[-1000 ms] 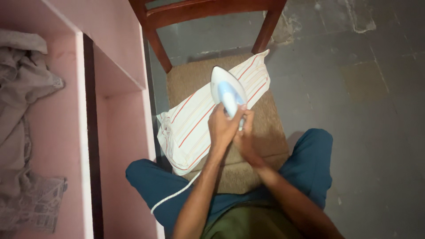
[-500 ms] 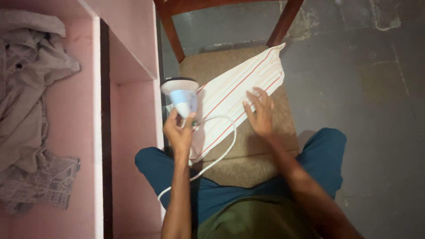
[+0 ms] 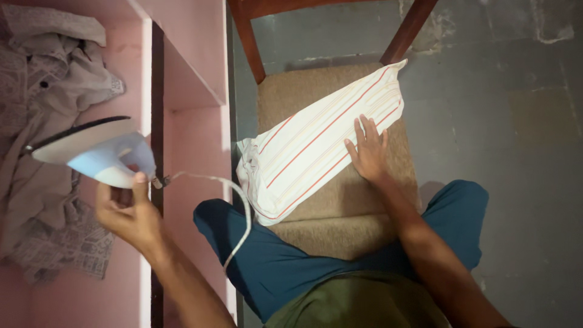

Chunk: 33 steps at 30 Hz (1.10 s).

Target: The person irons a white shirt with red stripes on a chair. They smooth the fabric with one hand while moving the iron with the other, then flip the shirt to iron the other side.

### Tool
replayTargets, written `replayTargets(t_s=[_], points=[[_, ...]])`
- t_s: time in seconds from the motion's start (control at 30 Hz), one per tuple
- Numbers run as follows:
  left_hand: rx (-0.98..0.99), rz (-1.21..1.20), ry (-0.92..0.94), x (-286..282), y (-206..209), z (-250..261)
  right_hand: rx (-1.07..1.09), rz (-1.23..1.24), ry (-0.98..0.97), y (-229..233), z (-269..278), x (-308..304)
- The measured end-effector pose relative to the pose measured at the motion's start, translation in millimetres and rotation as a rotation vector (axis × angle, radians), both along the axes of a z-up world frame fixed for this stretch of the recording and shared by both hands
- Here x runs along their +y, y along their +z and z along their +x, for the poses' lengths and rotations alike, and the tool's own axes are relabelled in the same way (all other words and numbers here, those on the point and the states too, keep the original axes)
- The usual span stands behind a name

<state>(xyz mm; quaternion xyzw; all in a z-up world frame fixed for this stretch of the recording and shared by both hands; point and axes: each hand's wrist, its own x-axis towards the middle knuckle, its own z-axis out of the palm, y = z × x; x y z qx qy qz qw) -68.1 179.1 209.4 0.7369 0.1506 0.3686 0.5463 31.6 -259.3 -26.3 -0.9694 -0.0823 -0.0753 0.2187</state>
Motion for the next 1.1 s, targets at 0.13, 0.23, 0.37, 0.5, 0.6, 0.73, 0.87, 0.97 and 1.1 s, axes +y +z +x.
replayTargets(t_s=[0.13,0.23,0.37,0.5,0.6,0.73,0.87,0.97,1.1], points=[[0.044,-0.086,0.056,17.7,-8.7,7.9,-0.029,0.002,0.008,-0.5,0.2,-1.2],[-0.017,-0.091,0.034,28.7,-14.8,13.8,-0.029,0.009,0.022,-0.4,-0.1,-2.5],[0.009,-0.043,0.069,43.5,-23.1,20.8,-0.033,0.030,0.030,0.6,-1.2,-3.1],[0.001,-0.071,0.076,55.7,-31.8,34.5,0.012,0.011,0.025,2.2,-1.1,-2.8],[-0.081,0.017,0.029,63.0,-39.5,43.2,-0.002,0.021,0.036,3.3,-1.1,-3.8],[-0.015,0.131,0.103,71.6,-53.4,45.4,-0.032,0.015,0.042,4.3,-1.6,-3.1],[0.061,0.121,0.133,77.1,-63.1,41.5,-0.107,0.020,0.055,12.1,-4.9,-1.2],[0.072,0.217,0.249,65.0,-66.2,43.1,-0.092,0.021,0.060,19.1,-6.3,0.0],[0.071,0.726,0.615,5.9,-69.3,32.7,-0.190,0.131,0.020,22.6,-12.5,1.7]])
